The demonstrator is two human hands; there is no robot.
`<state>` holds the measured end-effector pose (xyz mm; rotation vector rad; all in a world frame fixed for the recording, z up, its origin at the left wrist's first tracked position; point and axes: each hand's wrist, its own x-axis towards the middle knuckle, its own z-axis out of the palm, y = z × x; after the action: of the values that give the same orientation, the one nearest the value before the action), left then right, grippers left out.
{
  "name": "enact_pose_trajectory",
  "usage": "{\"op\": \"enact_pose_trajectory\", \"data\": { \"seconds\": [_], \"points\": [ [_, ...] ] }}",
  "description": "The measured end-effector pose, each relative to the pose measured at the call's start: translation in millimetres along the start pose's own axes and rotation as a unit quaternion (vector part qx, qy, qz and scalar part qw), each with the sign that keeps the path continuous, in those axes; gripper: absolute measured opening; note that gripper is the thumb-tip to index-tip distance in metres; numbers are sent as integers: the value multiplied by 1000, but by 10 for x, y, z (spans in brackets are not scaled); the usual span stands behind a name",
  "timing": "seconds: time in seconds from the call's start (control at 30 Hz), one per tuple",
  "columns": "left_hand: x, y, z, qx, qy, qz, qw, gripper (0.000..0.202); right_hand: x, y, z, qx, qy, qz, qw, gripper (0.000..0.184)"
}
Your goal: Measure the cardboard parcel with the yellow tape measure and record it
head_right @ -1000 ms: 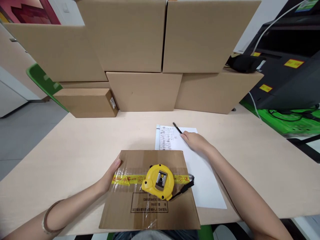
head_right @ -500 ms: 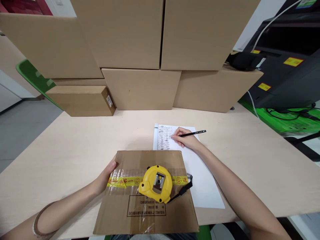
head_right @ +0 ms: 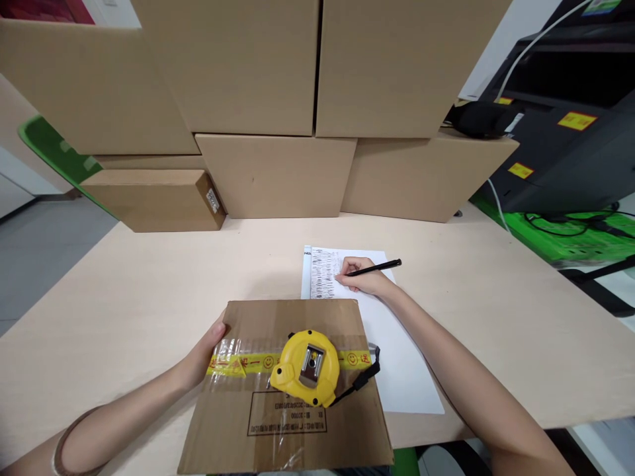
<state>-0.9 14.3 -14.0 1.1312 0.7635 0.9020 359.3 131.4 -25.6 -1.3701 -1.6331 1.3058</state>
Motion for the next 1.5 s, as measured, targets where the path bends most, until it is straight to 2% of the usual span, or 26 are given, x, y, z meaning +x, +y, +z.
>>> {"op": "enact_pose_trajectory", "data": {
  "seconds": [0.57, 1.17, 1.5],
  "points": [
    [13, -18, -39, -3, -2, 3, 1000, 57, -21, -13, -2, -7, -4, -5, 1000, 32],
    [-1, -6, -84, 36, -34, -1, 999, 61, -17, 27, 9, -29, -6, -12, 999, 24],
    [9, -18, -78, 35, -32, 8, 999, 63, -13, 14, -9, -37, -8, -8, 999, 26]
  ]
}}
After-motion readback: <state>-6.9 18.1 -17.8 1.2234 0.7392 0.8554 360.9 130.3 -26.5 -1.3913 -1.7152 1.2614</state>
